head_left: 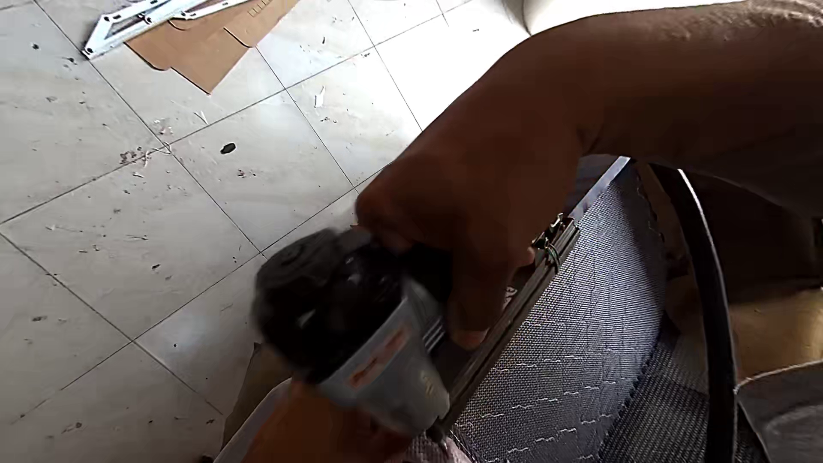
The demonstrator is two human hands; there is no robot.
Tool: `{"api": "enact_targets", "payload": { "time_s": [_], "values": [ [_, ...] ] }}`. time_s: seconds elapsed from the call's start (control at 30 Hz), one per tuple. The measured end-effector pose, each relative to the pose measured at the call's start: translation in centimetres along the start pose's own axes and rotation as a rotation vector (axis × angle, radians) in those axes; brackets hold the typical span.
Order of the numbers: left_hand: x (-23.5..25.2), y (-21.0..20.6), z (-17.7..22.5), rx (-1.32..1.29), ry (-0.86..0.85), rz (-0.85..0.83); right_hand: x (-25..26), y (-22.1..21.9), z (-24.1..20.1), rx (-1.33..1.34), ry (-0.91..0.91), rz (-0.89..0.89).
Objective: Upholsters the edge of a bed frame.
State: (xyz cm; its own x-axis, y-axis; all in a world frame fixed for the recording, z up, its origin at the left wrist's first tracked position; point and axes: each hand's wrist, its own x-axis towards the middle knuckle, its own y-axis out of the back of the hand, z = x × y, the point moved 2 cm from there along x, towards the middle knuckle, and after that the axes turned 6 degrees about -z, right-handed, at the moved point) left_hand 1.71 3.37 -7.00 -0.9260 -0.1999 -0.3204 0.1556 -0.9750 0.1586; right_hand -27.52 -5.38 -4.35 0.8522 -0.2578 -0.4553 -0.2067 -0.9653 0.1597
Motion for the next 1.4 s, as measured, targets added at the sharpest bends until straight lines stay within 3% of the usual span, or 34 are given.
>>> {"api": "enact_targets", "payload": {
  "time_s": [0.1,0.23,0.37,0.5,0.6,0.67,0.73,0.8,0.87,0.93,1.1,1.23,1.3,1.4],
  "values": [
    [0.7,0.8,-1.4,-0.039,-0.162,-0.102,-2.6,-2.6,-7.2,0.08,-0.493,0.13],
    [0.7,2.9,-3.4,-0.202,-0.362,-0.196,-6.4,-9.7,-6.9,0.315,-0.921,-0.063],
    [2.8,2.2,-3.6,-0.517,-0.517,-0.206,-4.7,-24.1,-1.1,0.302,-1.02,-0.26],
    [5.4,0.8,-2.8,-0.748,-0.496,-0.251,-1.8,-35.9,4.5,0.431,-1.043,-0.061],
    [6.7,-0.9,-2.0,-0.836,-0.459,-0.313,0.8,-38.3,5.3,0.461,-1.146,-0.027],
    [7.2,-1.7,-1.6,-0.86,-0.427,-0.362,1.1,-37.9,4.3,0.355,-1.207,0.113],
    [7.5,-2.2,-1.5,-0.872,-0.412,-0.409,0.2,-36.3,1.3,0.085,-1.135,0.56],
    [7.7,-2.3,-1.2,-0.86,-0.402,-0.43,-0.4,-32.8,-3.5,-0.235,-0.872,1.126],
    [7.7,-2.3,-0.9,-0.827,-0.39,-0.425,0.3,-29.0,-8.7,-0.303,-0.552,1.395],
    [7.6,-2.1,-0.5,-0.788,-0.364,-0.407,1.7,-26.7,-11.2,-0.416,-0.411,1.364],
    [6.6,-1.5,0.1,-0.641,-0.307,-0.261,3.3,-25.4,-10.4,-0.623,-0.317,1.301],
    [2.2,0.2,0.3,0.227,-0.412,0.107,3.1,-26.0,-9.9,-0.624,-0.253,1.29],
    [-0.7,0.6,0.7,0.391,-0.416,0.039,2.5,-25.8,-9.6,-0.573,-0.23,1.256],
    [-2.7,-0.1,1.1,0.406,-0.43,-0.105,2.2,-25.3,-8.3,-0.344,-0.124,1.296]
  ]
}}
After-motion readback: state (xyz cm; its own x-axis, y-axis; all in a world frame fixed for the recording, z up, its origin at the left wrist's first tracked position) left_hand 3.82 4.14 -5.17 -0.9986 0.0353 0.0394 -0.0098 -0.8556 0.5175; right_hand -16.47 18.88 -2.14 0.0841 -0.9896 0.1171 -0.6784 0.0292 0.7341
